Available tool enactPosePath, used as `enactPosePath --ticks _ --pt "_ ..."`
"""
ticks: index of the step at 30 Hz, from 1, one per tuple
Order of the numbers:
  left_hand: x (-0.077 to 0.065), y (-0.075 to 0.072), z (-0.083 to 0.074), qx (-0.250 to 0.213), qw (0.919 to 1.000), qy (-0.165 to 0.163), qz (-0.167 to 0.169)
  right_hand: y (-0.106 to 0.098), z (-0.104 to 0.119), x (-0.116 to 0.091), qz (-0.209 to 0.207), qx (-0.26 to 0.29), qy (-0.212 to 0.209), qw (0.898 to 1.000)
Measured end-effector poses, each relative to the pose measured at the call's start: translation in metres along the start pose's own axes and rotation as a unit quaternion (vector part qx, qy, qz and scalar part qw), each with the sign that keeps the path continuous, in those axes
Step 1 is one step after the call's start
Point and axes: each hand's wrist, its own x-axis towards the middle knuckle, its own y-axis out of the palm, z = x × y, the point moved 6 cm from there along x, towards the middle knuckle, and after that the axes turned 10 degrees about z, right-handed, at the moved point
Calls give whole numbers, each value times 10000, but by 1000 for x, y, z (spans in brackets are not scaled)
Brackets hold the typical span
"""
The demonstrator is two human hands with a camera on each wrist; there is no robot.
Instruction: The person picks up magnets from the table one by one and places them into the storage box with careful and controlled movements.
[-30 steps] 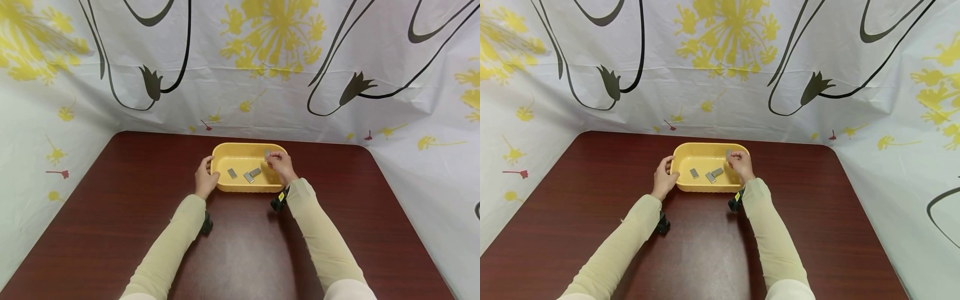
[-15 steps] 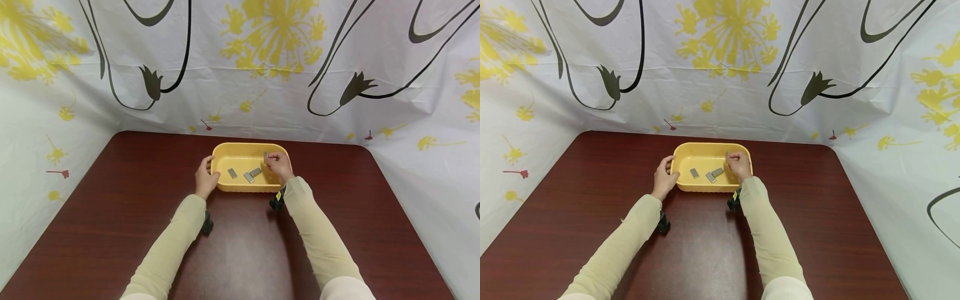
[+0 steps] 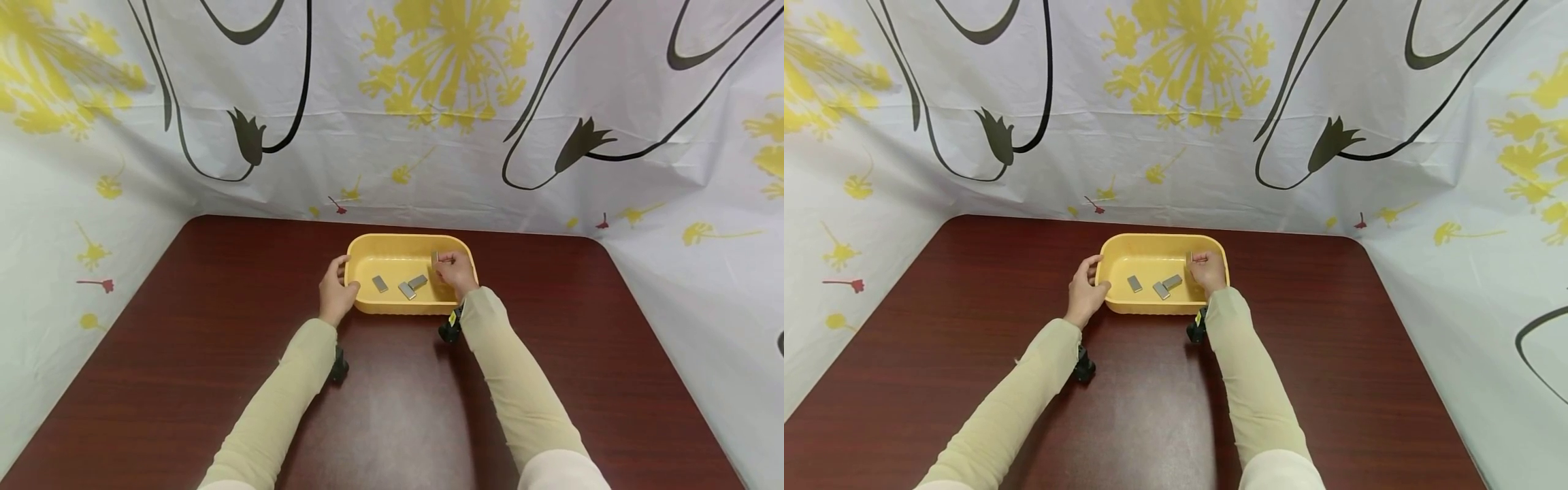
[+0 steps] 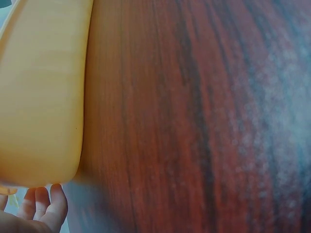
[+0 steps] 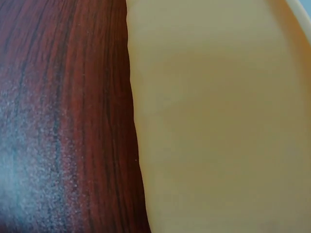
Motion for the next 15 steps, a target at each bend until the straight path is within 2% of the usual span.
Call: enactPosePath --ticks 9,15 --pt "-1 0 -1 22 10000 10 -53 0 -1 -2 -56 -470 258 9985" --pt "-2 -1 -1 1 10000 15 -59 0 1 -3 -130 -771 82 9969"
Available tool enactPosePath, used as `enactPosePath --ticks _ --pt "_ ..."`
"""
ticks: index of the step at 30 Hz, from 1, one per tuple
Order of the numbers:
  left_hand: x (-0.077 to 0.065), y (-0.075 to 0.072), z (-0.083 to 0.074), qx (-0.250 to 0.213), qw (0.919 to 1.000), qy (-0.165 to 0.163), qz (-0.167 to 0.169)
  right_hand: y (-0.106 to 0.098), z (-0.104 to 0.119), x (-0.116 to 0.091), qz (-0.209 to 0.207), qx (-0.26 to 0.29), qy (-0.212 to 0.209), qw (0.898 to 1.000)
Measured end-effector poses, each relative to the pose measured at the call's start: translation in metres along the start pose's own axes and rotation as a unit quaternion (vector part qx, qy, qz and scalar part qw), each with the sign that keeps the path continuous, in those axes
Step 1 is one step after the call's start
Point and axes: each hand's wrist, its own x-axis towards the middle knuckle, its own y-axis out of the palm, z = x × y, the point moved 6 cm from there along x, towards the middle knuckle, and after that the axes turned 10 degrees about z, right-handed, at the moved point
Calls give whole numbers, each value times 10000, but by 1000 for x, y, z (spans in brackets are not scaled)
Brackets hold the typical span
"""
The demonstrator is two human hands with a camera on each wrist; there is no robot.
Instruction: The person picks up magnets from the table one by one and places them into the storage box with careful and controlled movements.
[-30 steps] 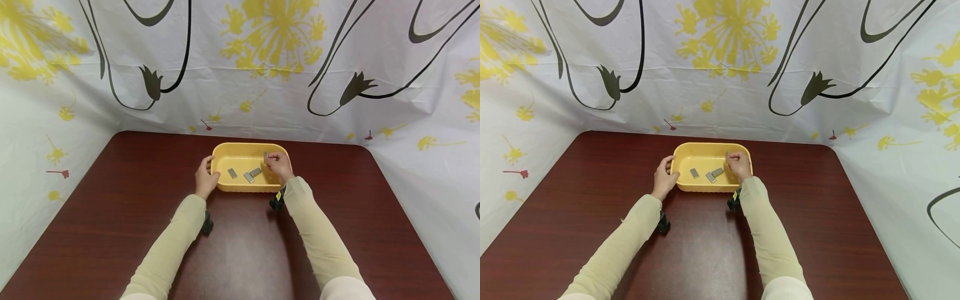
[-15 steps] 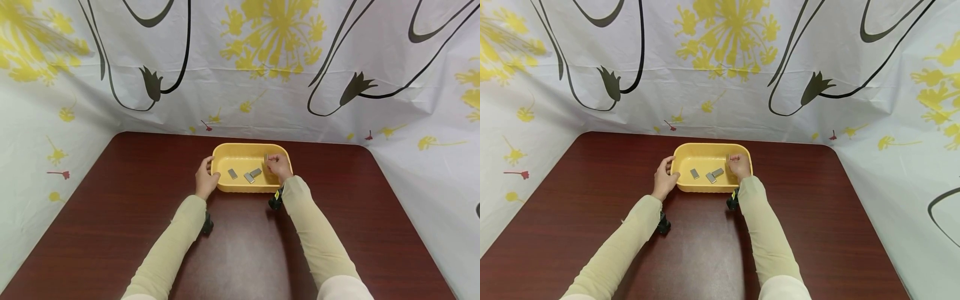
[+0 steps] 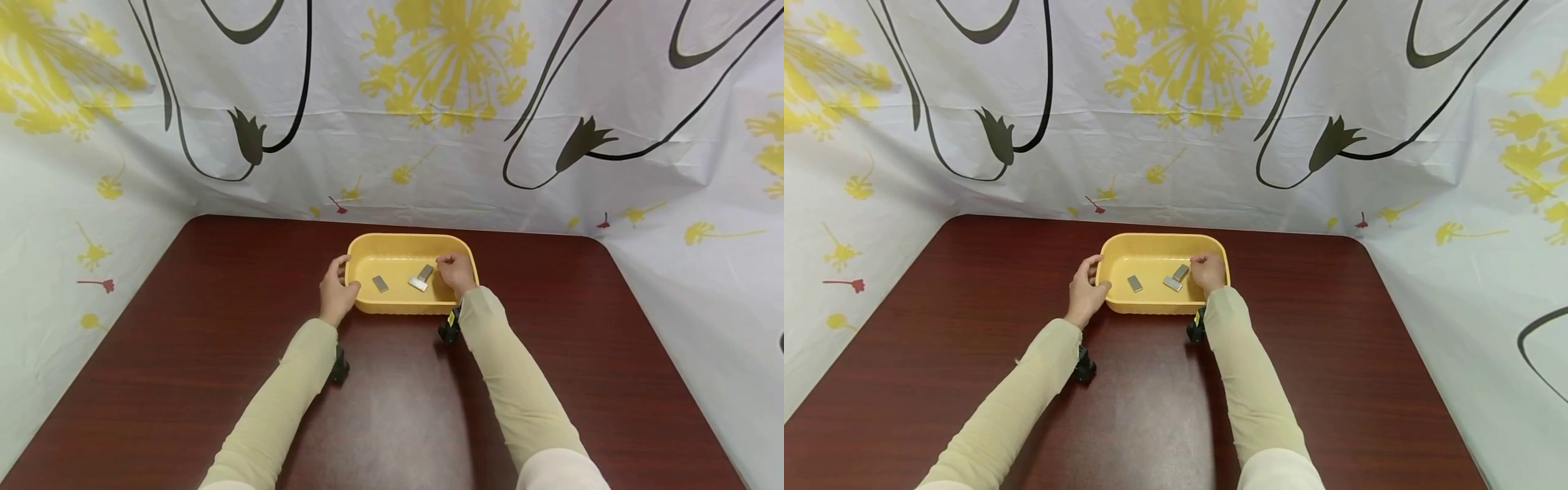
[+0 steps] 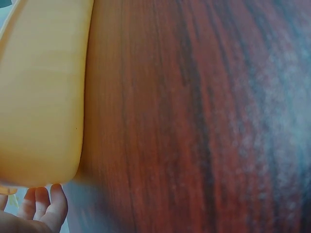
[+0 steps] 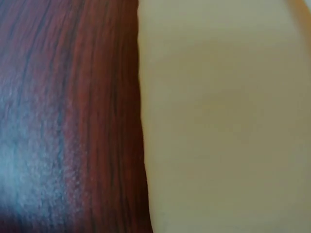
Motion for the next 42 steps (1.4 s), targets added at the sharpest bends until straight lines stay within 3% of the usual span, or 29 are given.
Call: enactPosePath --ticks 9,42 --pt "0 1 2 15 10000 -46 4 2 1 -1 137 441 -196 9987" --pt "-1 0 -2 40 10000 -1 2 3 5 -1 117 691 -504 9963"
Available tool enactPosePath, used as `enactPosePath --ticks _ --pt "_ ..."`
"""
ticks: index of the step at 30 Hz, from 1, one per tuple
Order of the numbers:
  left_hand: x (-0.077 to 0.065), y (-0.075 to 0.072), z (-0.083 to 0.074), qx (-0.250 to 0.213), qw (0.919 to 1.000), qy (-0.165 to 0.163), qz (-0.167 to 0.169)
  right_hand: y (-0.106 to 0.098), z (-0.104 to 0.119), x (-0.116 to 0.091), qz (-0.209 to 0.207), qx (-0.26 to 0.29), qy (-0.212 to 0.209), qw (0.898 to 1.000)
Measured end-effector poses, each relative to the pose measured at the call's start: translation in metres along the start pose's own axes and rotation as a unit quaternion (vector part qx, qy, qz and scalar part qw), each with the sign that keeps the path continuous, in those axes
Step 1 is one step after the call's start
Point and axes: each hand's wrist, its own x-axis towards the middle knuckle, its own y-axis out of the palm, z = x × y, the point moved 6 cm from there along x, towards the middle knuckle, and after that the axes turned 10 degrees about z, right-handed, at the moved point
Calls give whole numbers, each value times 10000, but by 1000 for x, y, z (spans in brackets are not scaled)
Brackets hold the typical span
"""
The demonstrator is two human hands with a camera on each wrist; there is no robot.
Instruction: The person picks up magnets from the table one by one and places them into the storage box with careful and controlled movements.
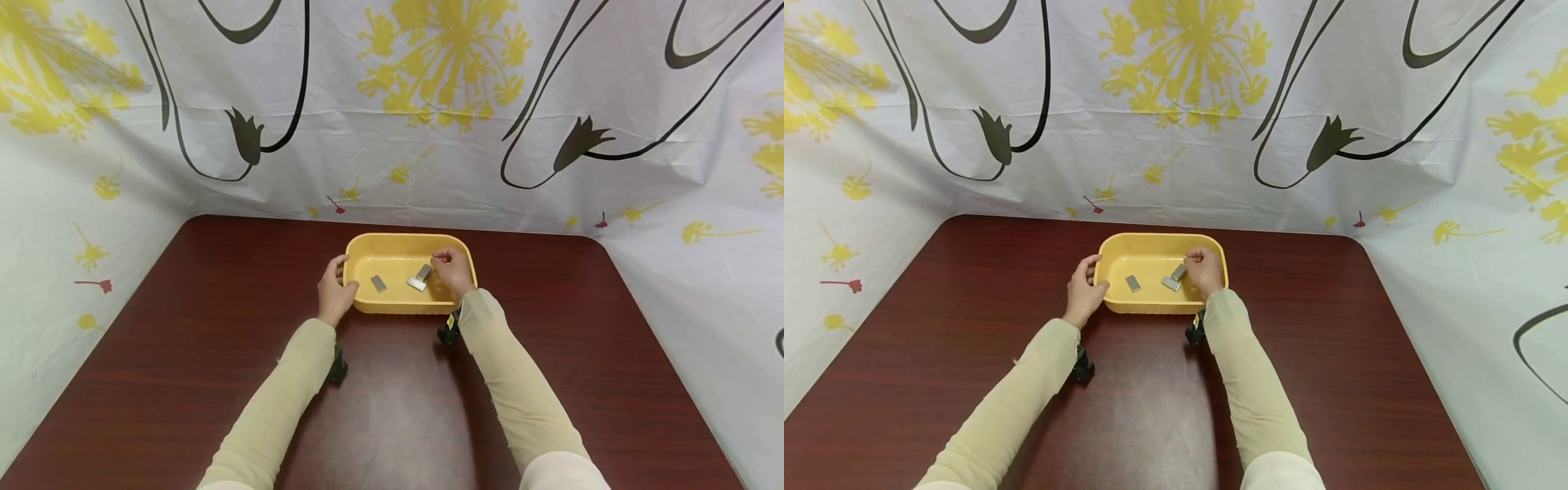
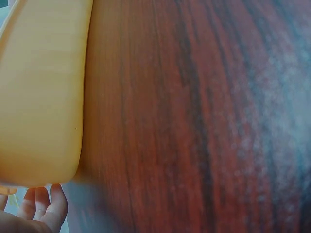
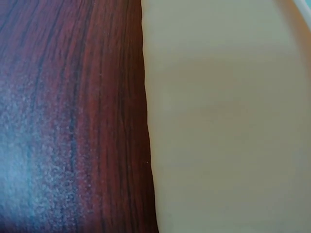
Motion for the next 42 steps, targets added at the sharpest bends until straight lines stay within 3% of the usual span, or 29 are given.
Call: enactPosePath --ticks 42 --pt "2 0 2 5 10000 -30 6 0 2 -3 -122 55 -436 9990"
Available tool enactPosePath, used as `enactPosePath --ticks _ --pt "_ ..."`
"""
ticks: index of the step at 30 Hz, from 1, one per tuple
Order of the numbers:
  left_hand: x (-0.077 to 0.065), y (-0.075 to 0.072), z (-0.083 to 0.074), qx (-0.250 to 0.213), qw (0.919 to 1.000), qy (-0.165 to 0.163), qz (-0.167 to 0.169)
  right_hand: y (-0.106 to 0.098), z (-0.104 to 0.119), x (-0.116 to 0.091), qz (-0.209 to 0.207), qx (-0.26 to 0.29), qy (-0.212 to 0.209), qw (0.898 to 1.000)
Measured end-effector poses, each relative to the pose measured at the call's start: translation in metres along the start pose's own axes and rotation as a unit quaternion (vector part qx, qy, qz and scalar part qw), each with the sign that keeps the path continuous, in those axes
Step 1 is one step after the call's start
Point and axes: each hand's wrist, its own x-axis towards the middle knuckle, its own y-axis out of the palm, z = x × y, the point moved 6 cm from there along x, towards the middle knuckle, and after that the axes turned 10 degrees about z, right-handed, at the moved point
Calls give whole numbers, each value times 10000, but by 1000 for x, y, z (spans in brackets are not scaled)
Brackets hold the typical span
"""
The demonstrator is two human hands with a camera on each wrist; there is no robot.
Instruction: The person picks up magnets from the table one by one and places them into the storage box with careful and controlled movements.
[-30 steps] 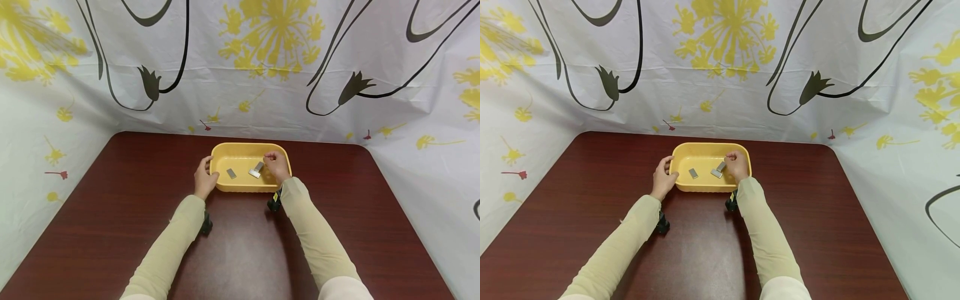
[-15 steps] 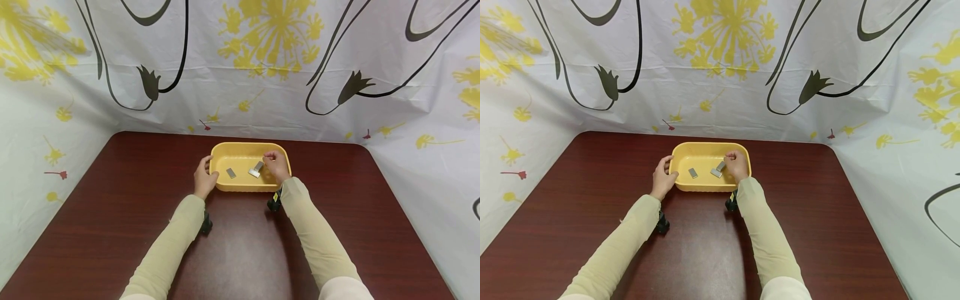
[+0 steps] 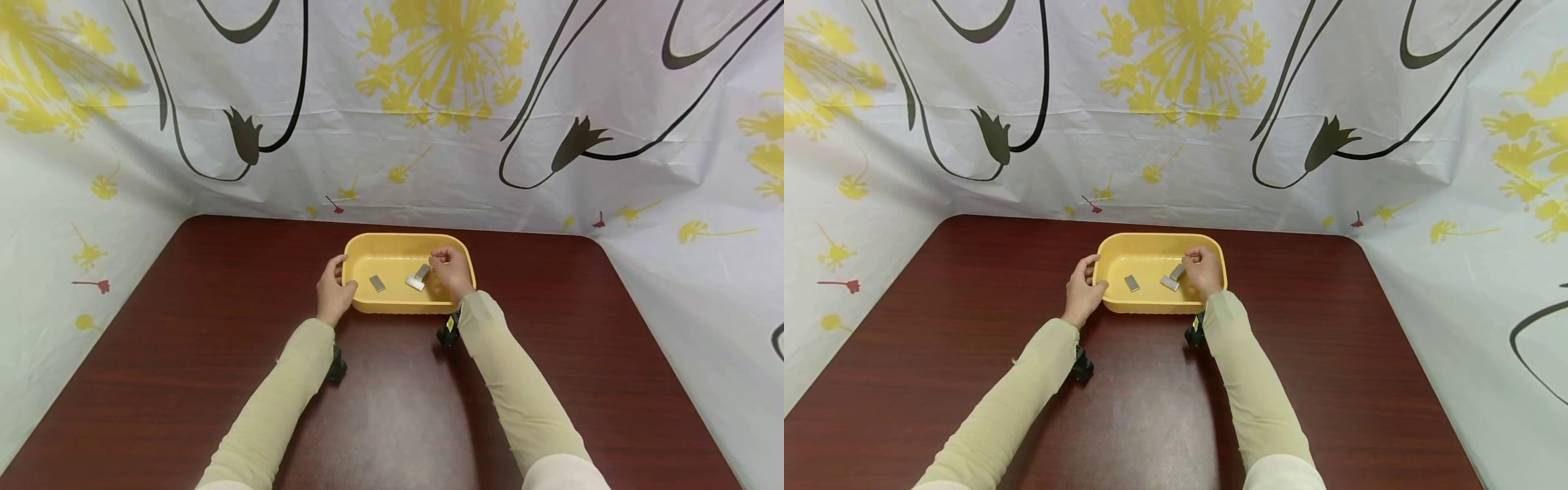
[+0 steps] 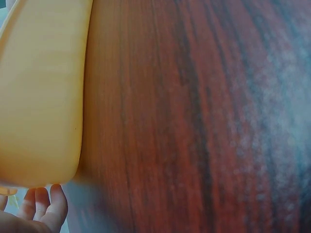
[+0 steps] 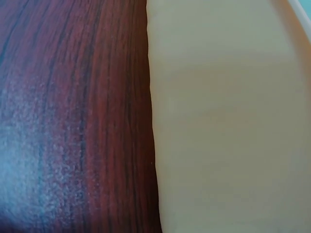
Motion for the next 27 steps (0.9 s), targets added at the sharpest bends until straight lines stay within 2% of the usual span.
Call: enactPosePath --ticks 19,27 --pt "-3 0 -2 -5 10000 -45 8 -1 4 -3 -74 -441 -227 9987" --pt "-3 0 -2 -4 10000 -14 -15 0 7 -5 -34 -220 -339 9992"
